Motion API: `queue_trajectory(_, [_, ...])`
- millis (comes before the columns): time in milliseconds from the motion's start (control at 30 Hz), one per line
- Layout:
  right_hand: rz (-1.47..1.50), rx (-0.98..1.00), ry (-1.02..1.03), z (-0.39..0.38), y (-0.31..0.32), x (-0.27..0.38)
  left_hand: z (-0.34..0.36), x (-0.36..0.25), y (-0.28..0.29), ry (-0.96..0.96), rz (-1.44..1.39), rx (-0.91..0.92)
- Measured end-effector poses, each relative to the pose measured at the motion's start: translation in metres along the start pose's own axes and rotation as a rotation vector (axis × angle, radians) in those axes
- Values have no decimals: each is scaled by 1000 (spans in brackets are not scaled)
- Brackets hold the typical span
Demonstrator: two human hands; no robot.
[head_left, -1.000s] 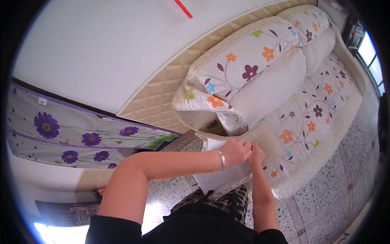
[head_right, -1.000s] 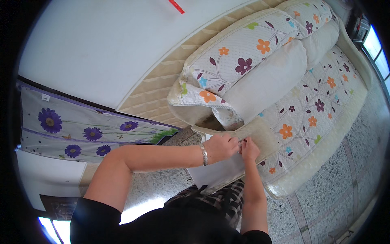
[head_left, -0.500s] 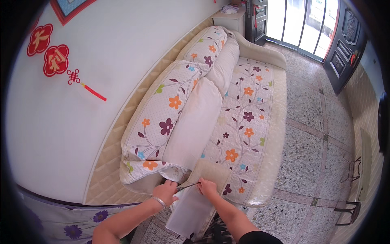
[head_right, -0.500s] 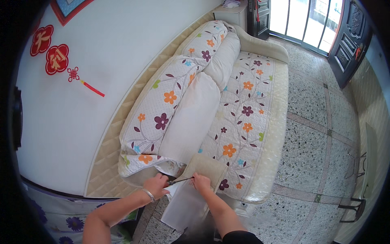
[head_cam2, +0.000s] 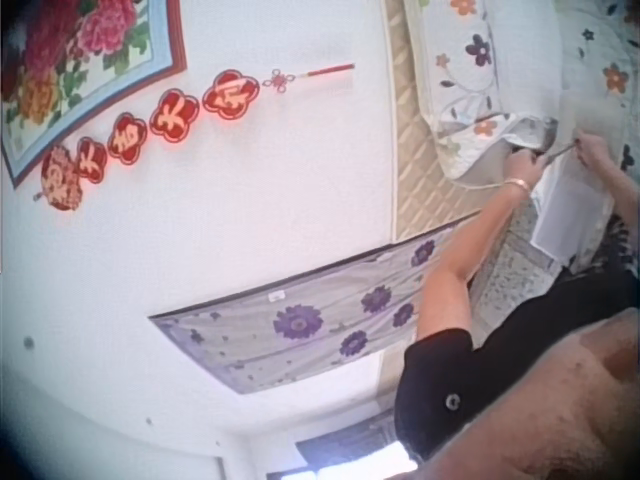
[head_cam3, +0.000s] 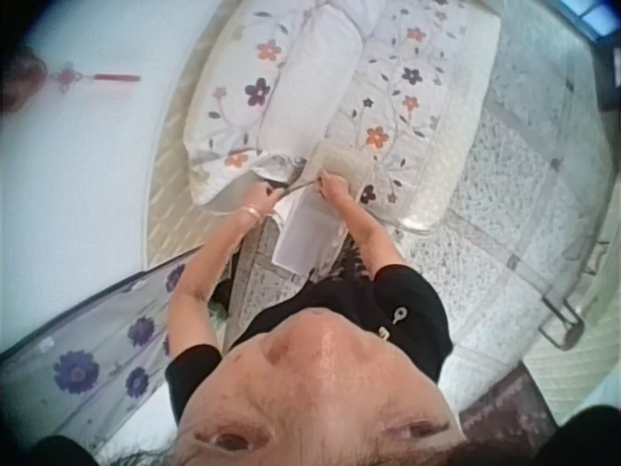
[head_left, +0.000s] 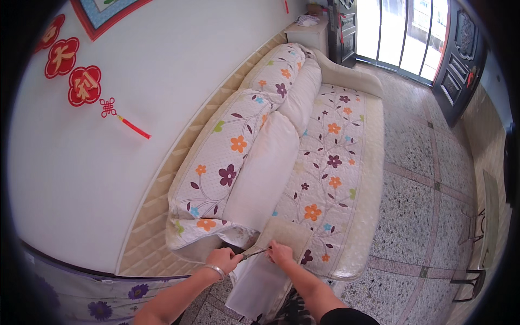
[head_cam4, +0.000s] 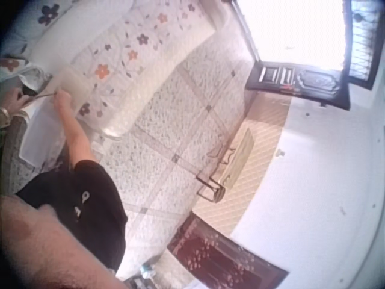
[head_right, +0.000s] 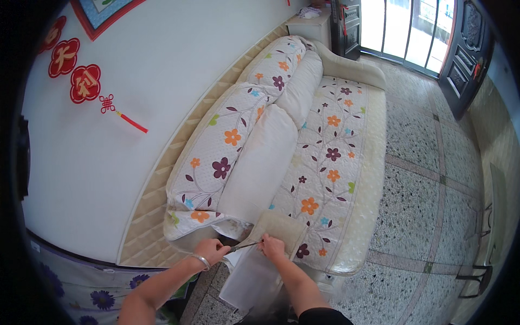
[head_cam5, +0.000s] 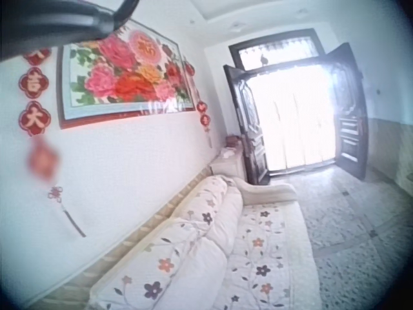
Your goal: The person uses a screwdriver to remove screws from the side of a white sofa armrest, then removes the armrest cover and places it on the sofa. The person walks to a nearby cabinet and places the screwdriver and a small object on it before returning to the sofa.
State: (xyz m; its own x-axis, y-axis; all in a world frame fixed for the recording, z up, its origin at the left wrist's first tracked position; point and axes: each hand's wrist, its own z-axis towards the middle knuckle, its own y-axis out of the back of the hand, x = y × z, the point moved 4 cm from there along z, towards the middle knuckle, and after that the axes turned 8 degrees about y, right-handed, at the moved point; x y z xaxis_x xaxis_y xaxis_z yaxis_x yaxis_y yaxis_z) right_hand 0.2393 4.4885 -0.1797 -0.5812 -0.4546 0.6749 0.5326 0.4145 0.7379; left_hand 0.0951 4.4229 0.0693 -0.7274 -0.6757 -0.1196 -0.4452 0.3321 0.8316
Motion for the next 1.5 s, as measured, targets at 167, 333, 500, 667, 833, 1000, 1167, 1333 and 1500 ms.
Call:
queue_trajectory(167, [-177, 178, -77, 22, -1, 8, -55, 58, -15, -18, -450, -101])
queue_trajectory(333, [-376, 553, -49, 32, 12, 29, -139, 92, -26, 87, -517, -212])
queue_trajectory(500, [-266, 677, -42, 35, -6, 9, -193, 131, -74, 272, -749, -193])
queue_trajectory(667, [-349, 541, -6, 45, -3, 4, -219, 143, -103, 322, -874, -339])
queue_trajectory(833, [-498, 696, 204, 41, 11, 45, -233, 150, -121, 393, -883, -394])
queue_trajectory(1000, [-681, 711, 549, 51, -6, 15, -237, 154, -129, 401, -823, -428])
queue_trajectory(1167, [158, 872, -296, 61, -22, -45, -241, 160, -137, 385, -805, -465])
queue_trajectory(1333, [290, 860, -621, 45, -37, -3, -255, 169, -157, 426, -850, -503])
queue_trajectory(1500, [-115, 864, -117, 88, -39, -80, -255, 171, -164, 365, -916, -534])
